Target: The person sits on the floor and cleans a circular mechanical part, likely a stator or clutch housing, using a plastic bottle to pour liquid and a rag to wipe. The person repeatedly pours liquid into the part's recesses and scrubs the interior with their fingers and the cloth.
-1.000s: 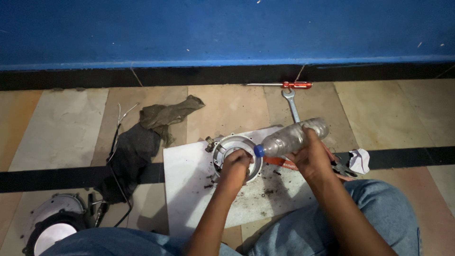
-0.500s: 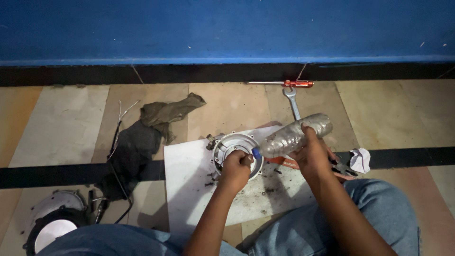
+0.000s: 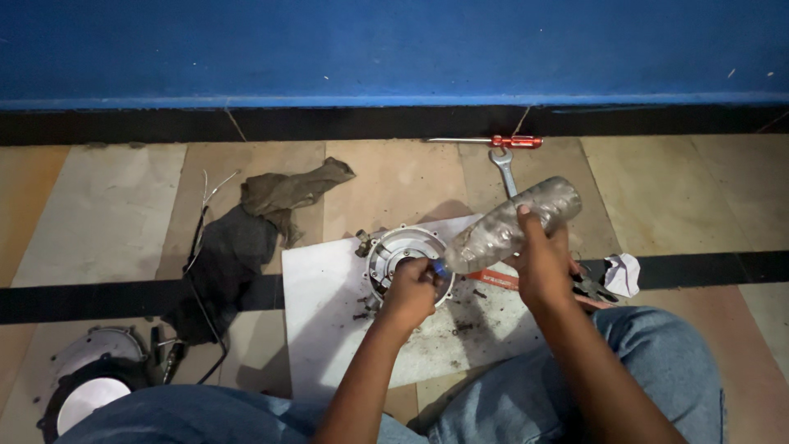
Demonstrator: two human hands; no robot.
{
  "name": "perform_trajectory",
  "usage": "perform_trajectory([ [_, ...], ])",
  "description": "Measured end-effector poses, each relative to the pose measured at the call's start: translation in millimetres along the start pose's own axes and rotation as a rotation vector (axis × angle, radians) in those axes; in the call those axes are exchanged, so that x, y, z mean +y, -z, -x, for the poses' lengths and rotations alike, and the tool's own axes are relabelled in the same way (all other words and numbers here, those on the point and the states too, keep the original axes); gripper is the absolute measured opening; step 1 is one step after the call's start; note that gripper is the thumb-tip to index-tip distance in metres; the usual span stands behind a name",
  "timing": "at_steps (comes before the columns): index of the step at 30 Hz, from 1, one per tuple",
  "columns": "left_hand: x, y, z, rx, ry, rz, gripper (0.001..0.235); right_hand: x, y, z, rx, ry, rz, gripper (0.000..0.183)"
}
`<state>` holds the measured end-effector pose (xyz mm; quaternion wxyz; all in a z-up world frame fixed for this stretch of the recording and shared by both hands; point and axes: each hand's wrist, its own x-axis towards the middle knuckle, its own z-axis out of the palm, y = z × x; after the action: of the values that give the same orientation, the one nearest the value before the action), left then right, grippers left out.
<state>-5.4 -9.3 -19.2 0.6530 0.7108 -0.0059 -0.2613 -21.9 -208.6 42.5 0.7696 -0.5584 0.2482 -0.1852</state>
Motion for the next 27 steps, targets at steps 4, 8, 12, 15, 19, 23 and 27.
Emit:
perform_trajectory([
  [4,-2,-1,-1,-0.021,0.04,0.052,0.013,4,-2,0,-0.015,0.017,0.012,0.055],
  [8,-4,2,-8,0.01,0.041,0.169,0.016,4,4,-3,0.01,-0.057,-0.05,0.05],
  [12,1,6,-9,0.03,0.046,0.199,0.014,3,8,-8,-0.078,-0.181,-0.226,0.046],
  [15,4,8,-4,0.164,-0.176,-0.071,0.017,3,9,-10,-0.02,-0.328,-0.295,0.043],
  [19,-2,10,-5,0.202,-0.14,-0.127,0.014,-1,11,-6,0.037,-0.434,-0.379,0.039],
  [23,-23,7,-19,0.223,-0.442,-0.194,0.02,-11,12,-7,-0.07,-0.439,-0.383,0.037],
  [27,-31,11,-33,0.091,-0.07,0.195,0.034,-23,19,-26,-0.12,-0.465,-0.255,0.04],
])
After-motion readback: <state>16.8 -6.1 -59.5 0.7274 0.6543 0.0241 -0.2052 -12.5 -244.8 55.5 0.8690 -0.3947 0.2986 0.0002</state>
